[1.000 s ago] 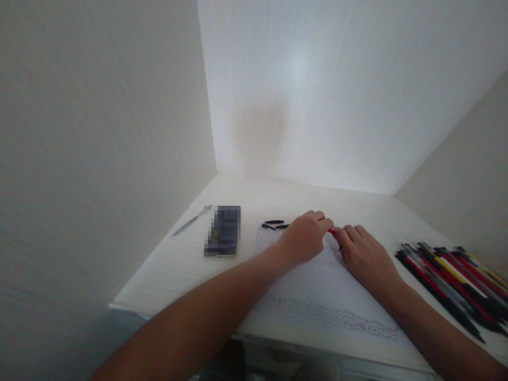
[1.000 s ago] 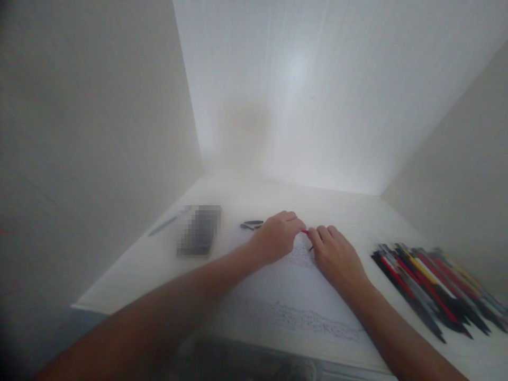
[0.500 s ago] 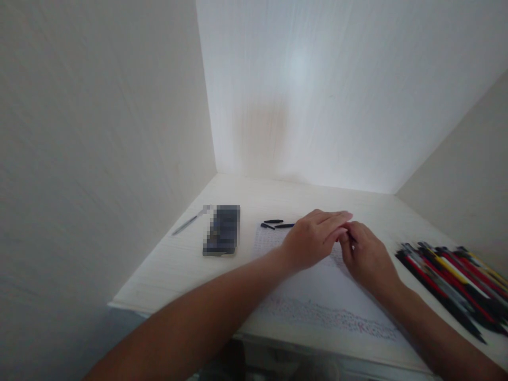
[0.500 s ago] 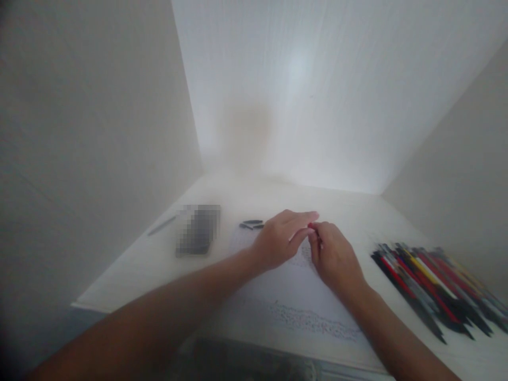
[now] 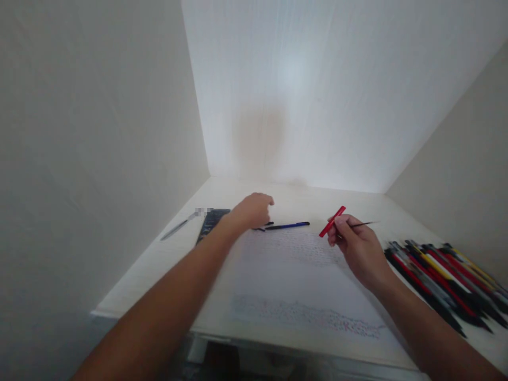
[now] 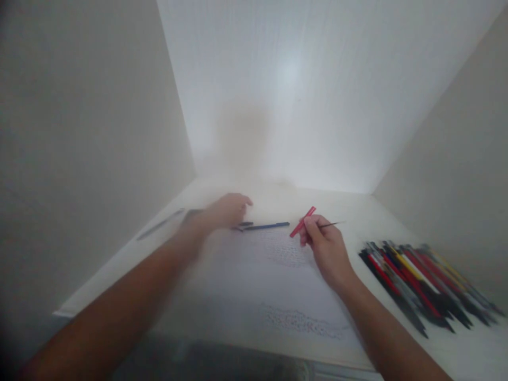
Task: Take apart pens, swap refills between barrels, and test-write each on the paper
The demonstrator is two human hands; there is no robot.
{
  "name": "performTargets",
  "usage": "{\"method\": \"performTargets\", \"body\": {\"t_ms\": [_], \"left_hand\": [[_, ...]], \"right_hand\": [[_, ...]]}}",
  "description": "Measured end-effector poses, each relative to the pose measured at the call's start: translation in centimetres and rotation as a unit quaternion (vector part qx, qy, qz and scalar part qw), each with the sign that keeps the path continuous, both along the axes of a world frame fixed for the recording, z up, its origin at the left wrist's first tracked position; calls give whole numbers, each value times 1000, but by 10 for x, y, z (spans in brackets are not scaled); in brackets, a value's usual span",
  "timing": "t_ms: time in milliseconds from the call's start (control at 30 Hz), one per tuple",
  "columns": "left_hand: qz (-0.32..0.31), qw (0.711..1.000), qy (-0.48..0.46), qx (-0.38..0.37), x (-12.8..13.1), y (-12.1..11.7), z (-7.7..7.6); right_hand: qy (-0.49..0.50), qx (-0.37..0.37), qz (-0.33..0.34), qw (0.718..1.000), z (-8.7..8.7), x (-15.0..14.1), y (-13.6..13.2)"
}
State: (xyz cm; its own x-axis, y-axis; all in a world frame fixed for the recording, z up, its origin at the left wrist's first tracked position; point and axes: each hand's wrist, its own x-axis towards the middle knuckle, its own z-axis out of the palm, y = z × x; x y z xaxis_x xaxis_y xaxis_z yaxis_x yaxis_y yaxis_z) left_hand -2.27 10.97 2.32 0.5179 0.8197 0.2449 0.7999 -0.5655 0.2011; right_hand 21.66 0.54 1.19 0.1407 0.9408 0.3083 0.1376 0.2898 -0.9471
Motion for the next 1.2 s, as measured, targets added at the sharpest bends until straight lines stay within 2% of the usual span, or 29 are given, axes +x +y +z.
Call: {"method": "performTargets", "body": {"t_ms": [67,133,233,367,500,600,700,767,900,1200], "left_hand": [[18,999,23,-21,-19,13,-7],[25,999,31,-33,-27,18,-15],[25,998,26,-47,-22,18,-27],[3,998,13,-54,-11,15,-36],[-4,999,-3,-37,-9,13,-37],[-4,1000,-27,-10,-2,3,-31],[-34,995,-92,4,14,-18,-23],[-80,977,-194,-23,27,-37,-20],[-105,953,-278,-58,42,-64,-22],[-96,953,-284,-46,43,-64,-27]], "right_hand": [[115,-39,32,992,2,-2,3],[183,-73,57,979,6,-5,4],[256,-107,84,957,11,-11,3],[319,-146,86,932,16,-20,3],[331,-163,91,925,16,-30,4],[334,-151,101,925,17,-33,4],[327,-124,100,931,19,-32,3],[312,-106,95,939,20,-30,2],[285,-97,83,950,18,-27,1],[248,-112,66,960,13,-23,3]]}}
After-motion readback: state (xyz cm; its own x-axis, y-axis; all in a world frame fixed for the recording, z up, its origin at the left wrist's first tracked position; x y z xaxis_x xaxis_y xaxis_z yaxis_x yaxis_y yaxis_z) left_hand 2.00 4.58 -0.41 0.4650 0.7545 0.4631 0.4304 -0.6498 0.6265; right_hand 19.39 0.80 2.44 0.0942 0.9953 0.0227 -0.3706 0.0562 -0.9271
